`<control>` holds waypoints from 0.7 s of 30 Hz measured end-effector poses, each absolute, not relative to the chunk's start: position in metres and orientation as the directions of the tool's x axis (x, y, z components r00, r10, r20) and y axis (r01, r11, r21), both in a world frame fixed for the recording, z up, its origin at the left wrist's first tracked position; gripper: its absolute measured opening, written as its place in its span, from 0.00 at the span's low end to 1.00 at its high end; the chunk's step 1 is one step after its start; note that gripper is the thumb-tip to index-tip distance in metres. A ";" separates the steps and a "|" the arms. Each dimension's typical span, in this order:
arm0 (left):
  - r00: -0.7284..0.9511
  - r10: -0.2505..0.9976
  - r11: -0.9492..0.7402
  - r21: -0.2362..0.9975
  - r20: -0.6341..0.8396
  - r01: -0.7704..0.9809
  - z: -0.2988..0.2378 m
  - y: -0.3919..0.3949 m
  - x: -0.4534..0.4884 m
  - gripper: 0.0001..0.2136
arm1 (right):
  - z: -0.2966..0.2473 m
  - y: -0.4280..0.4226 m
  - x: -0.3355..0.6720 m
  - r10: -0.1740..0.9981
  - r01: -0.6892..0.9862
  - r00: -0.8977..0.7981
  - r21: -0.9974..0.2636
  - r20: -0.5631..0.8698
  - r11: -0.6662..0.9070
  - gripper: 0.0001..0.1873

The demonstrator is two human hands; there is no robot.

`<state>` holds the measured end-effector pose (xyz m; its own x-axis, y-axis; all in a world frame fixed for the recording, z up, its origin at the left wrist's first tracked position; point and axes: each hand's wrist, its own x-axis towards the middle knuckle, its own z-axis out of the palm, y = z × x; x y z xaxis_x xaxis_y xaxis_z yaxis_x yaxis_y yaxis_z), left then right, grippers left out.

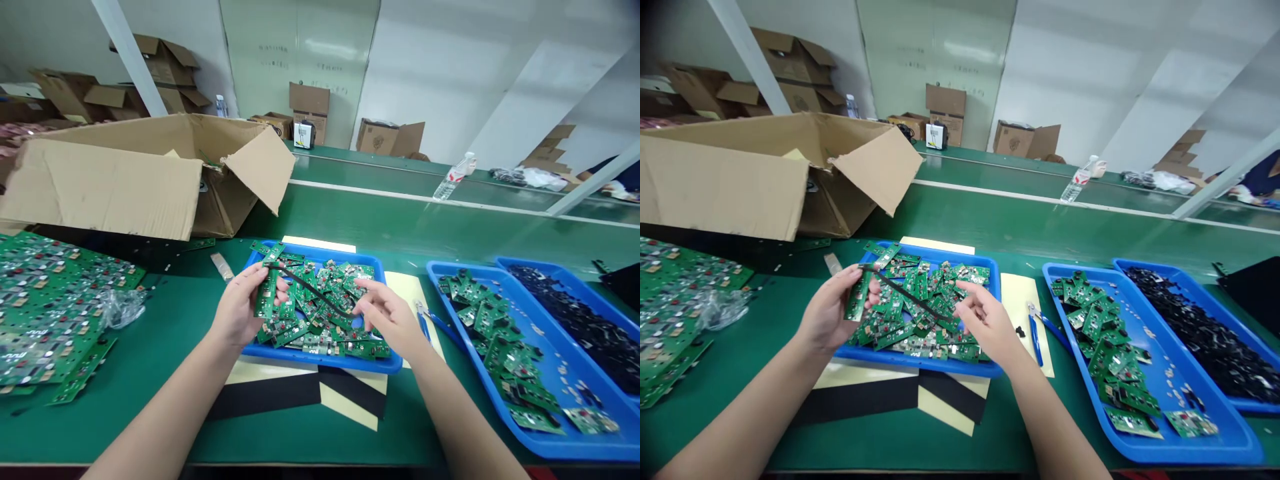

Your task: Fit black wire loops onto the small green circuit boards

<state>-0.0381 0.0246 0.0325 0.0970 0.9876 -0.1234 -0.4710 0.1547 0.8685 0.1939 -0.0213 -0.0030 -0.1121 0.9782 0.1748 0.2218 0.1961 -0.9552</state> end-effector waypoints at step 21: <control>0.412 0.910 0.274 0.811 -0.044 -0.518 0.025 0.023 -0.050 0.08 | -0.018 -0.122 0.231 0.792 0.388 -0.566 -0.922 -0.229 0.011 0.15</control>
